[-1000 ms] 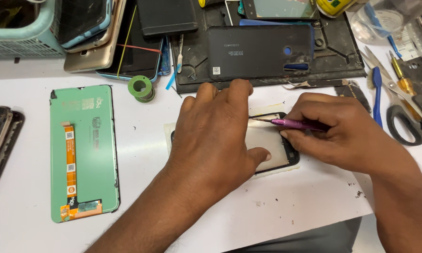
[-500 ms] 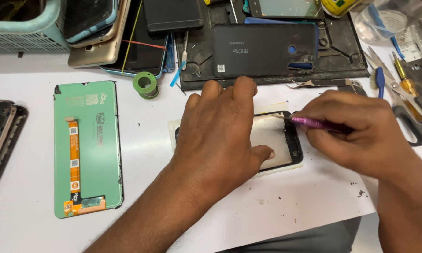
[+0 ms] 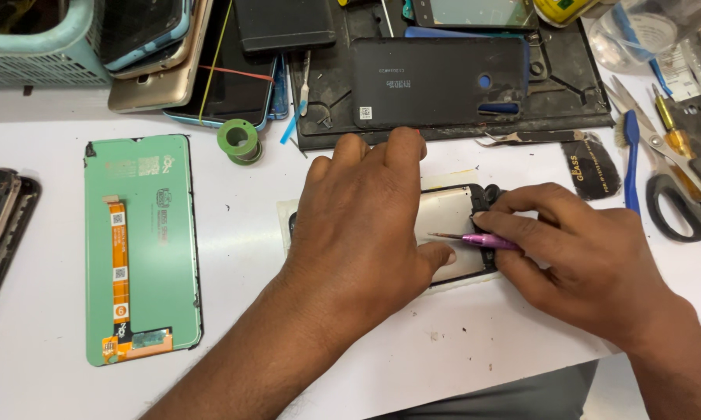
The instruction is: The person uses a purple screwdriver to remove screws from the back of a disassembled mobile phone. They then use their fingers to lift and remove a metal shielding plate from the phone's interior.
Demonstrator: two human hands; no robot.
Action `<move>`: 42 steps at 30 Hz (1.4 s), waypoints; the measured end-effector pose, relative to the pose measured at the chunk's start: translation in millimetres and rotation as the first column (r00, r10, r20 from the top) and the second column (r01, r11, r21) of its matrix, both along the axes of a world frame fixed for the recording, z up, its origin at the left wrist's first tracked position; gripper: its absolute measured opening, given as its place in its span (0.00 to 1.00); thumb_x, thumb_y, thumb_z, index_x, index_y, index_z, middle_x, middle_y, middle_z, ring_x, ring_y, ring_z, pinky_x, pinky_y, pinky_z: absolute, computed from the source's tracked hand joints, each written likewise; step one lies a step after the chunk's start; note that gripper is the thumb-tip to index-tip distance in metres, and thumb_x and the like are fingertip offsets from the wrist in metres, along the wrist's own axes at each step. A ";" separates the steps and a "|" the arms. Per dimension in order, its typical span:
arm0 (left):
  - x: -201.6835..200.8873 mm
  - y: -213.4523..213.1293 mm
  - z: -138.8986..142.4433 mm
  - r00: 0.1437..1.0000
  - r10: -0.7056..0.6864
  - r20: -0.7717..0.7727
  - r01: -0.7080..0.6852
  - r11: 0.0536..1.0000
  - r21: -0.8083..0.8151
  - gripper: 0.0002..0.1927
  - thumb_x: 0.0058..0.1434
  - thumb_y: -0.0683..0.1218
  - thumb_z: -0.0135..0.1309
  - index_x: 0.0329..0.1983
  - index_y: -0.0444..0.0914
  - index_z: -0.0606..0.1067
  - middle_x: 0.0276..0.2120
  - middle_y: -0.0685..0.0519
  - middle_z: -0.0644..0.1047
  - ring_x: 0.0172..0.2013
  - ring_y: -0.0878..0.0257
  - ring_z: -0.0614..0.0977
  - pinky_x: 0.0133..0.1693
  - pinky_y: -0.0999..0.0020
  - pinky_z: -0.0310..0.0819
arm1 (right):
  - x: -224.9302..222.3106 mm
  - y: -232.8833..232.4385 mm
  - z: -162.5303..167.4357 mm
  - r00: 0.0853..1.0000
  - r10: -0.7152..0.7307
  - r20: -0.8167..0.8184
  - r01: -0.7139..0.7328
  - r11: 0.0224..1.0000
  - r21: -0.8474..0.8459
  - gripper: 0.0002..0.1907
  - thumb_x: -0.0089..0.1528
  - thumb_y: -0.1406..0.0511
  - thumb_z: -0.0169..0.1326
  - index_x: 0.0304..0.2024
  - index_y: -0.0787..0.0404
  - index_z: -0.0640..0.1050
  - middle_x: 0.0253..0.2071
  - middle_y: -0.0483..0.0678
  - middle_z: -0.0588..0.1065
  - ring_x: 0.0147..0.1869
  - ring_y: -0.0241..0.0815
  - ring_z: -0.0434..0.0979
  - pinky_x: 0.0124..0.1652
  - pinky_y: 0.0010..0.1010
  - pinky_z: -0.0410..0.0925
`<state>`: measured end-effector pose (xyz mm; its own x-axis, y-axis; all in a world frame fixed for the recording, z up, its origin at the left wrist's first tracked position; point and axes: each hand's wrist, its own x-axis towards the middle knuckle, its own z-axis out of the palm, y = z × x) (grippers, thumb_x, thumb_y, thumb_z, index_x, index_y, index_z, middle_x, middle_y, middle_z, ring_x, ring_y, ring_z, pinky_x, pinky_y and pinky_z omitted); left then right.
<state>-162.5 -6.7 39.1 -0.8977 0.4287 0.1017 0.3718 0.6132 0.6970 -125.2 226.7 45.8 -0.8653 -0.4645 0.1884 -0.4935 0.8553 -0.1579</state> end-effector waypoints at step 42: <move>11.5 9.9 4.3 0.963 -0.168 -0.212 0.171 0.985 -0.005 0.23 0.45 0.52 0.70 0.44 0.37 0.83 0.50 0.47 0.77 0.52 0.51 0.72 0.49 0.54 0.61 | -24.3 46.5 13.7 0.996 0.009 0.089 0.073 0.492 -0.867 0.12 0.72 0.66 0.53 0.52 0.70 0.76 0.33 0.50 0.76 0.29 0.32 0.75 0.29 0.25 0.72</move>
<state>-151.0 3.2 43.4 -0.7699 0.5700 0.2870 0.6085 0.5202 0.5992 -149.5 273.2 59.5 -0.9056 -0.0726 0.4178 -0.4206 0.2788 -0.8633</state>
